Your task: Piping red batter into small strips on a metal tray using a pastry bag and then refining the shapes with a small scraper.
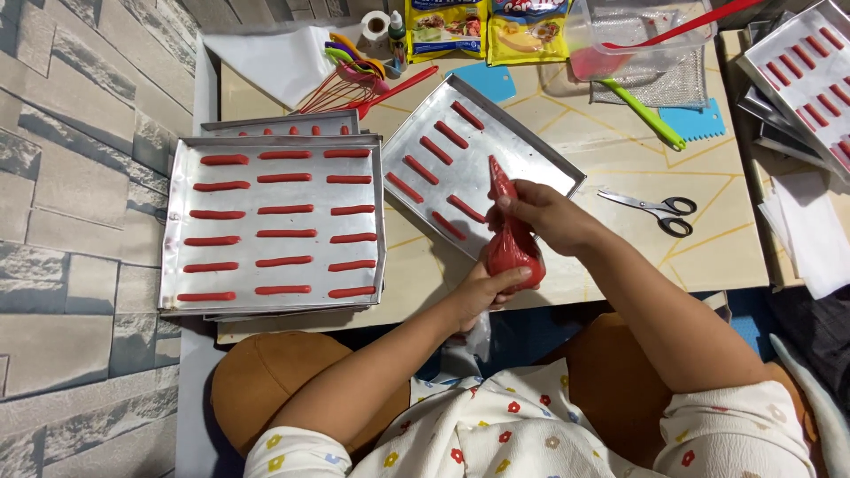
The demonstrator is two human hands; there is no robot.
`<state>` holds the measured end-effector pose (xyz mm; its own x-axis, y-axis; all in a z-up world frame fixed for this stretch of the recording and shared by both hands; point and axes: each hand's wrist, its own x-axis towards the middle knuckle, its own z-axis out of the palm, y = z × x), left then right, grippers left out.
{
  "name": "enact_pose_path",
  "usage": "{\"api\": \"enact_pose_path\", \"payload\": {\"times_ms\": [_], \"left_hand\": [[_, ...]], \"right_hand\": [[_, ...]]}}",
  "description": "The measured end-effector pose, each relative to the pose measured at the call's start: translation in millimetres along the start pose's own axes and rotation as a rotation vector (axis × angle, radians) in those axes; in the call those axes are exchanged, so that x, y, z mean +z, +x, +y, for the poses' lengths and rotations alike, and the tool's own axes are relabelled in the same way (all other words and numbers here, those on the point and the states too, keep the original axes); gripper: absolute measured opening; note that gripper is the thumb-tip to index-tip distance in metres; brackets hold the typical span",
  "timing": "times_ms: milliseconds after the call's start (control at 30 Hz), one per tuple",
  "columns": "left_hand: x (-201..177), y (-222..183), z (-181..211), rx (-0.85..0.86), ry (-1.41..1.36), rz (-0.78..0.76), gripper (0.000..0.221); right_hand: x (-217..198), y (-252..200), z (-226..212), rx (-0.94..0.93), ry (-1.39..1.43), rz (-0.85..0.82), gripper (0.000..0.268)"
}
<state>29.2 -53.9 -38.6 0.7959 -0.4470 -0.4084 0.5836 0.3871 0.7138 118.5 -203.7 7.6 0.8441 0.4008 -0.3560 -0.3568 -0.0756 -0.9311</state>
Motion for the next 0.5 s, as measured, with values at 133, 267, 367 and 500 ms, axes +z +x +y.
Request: {"api": "enact_pose_path", "payload": {"times_ms": [133,267,367,500], "left_hand": [[0,29,-39,-0.034,-0.06,-0.024,0.043],[20,19,-26,-0.017,0.014,-0.06,0.031],[14,43,-62,0.007,0.027,-0.099,0.022],[19,48,-54,0.012,0.061,-0.106,0.035]], "right_hand": [[-20,27,21,-0.067,0.062,0.016,0.036],[-33,49,28,0.048,-0.441,0.151,0.037],[-47,69,40,0.103,-0.724,0.167,0.049],[-33,75,17,0.169,-1.095,0.015,0.062]]}}
